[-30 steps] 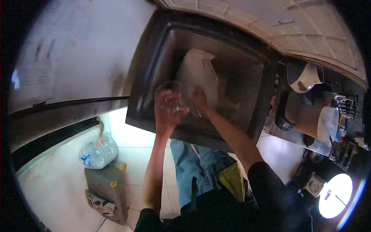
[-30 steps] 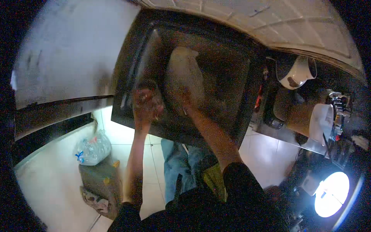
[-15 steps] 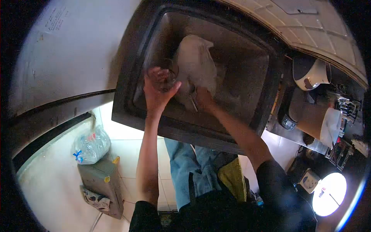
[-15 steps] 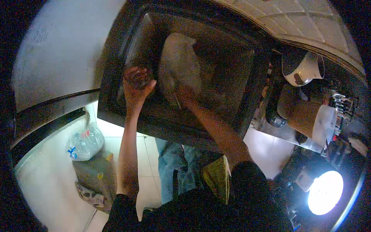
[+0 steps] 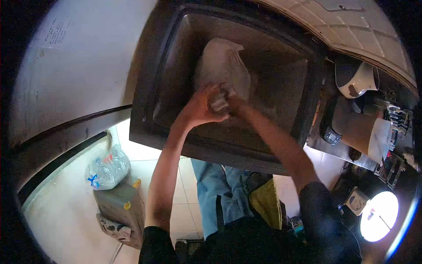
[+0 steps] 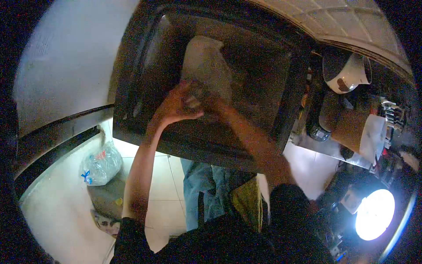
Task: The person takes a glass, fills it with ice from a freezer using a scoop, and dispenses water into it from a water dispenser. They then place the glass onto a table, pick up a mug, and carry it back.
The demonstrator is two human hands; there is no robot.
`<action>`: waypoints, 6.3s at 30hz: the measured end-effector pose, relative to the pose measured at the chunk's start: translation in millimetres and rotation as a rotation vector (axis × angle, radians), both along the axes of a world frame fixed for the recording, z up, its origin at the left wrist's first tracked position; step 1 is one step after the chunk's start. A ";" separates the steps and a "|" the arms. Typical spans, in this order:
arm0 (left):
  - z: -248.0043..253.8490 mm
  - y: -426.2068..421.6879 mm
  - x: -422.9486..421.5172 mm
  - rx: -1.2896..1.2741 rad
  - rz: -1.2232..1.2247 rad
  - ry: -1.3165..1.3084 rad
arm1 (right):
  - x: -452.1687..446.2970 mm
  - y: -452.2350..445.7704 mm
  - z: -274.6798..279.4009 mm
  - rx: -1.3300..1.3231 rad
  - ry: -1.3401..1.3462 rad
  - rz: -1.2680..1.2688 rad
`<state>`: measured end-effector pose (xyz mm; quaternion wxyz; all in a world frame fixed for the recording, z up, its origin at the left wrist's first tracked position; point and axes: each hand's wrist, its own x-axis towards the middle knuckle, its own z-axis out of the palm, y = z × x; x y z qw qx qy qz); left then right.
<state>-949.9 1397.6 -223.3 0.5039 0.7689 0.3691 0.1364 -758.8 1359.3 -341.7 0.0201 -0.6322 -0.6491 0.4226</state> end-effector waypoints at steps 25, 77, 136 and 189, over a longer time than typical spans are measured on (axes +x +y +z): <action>-32.7 16.9 -13.4 -0.033 -0.269 0.370 | 100.9 52.1 60.1 0.053 -0.648 0.250; -24.5 -5.7 -7.6 0.140 -0.458 0.195 | 119.2 14.1 72.6 -0.307 -0.594 0.603; -5.3 5.8 -4.6 0.083 -0.504 0.285 | 25.0 -37.5 131.3 -0.112 -0.335 0.250; -13.7 6.3 -7.7 0.008 -0.451 0.300 | 26.4 -36.4 97.1 -0.146 -0.381 0.056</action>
